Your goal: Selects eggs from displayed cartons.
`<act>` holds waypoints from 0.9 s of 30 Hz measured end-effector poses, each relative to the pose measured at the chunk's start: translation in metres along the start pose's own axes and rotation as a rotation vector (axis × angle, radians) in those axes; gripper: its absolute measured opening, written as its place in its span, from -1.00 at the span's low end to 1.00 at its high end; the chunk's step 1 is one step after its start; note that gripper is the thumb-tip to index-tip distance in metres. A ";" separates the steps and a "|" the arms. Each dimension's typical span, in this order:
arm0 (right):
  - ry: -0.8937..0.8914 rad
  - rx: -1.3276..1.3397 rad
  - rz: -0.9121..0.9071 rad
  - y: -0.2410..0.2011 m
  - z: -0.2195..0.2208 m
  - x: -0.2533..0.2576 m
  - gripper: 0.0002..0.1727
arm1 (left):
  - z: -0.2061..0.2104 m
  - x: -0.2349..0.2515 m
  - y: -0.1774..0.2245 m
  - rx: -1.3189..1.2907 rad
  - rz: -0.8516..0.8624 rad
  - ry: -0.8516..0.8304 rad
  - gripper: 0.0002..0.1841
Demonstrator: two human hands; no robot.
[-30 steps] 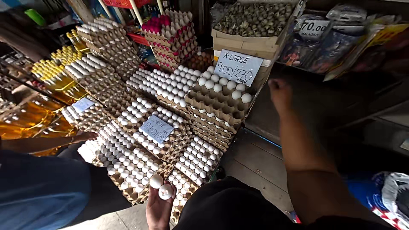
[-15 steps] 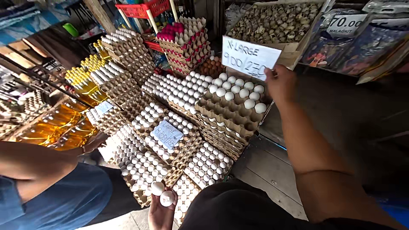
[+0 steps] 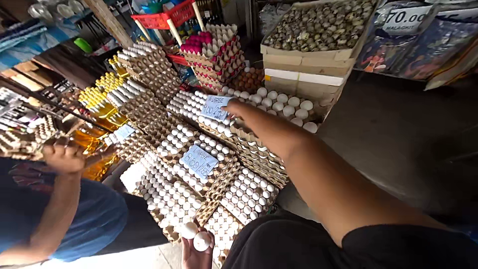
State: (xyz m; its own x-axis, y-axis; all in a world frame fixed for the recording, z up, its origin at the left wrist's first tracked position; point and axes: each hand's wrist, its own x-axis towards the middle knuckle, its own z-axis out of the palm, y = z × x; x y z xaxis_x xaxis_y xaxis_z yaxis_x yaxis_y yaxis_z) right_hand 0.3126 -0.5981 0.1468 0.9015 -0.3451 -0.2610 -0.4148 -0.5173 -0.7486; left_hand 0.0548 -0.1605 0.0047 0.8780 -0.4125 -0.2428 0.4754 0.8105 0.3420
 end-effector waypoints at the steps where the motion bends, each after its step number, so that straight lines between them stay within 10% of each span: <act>1: 0.029 -0.060 -0.057 0.003 -0.007 -0.003 -0.32 | -0.002 -0.002 0.000 -0.006 0.001 0.030 -0.46; 11: 0.298 -0.725 0.050 0.122 -0.183 -0.089 -0.39 | 0.027 0.044 -0.023 0.101 -0.195 0.133 -0.35; 27: 0.147 -0.704 0.221 0.156 -0.177 -0.074 -0.02 | 0.165 0.171 -0.141 0.345 -0.703 -0.154 -0.39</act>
State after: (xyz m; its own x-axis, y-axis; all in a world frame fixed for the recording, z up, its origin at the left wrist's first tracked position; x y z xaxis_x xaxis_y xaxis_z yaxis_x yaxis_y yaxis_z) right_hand 0.1592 -0.7921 0.1569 0.7830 -0.5742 -0.2392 -0.6092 -0.7855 -0.1084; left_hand 0.1469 -0.4135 0.0647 0.3522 -0.8525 -0.3863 0.8889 0.1755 0.4232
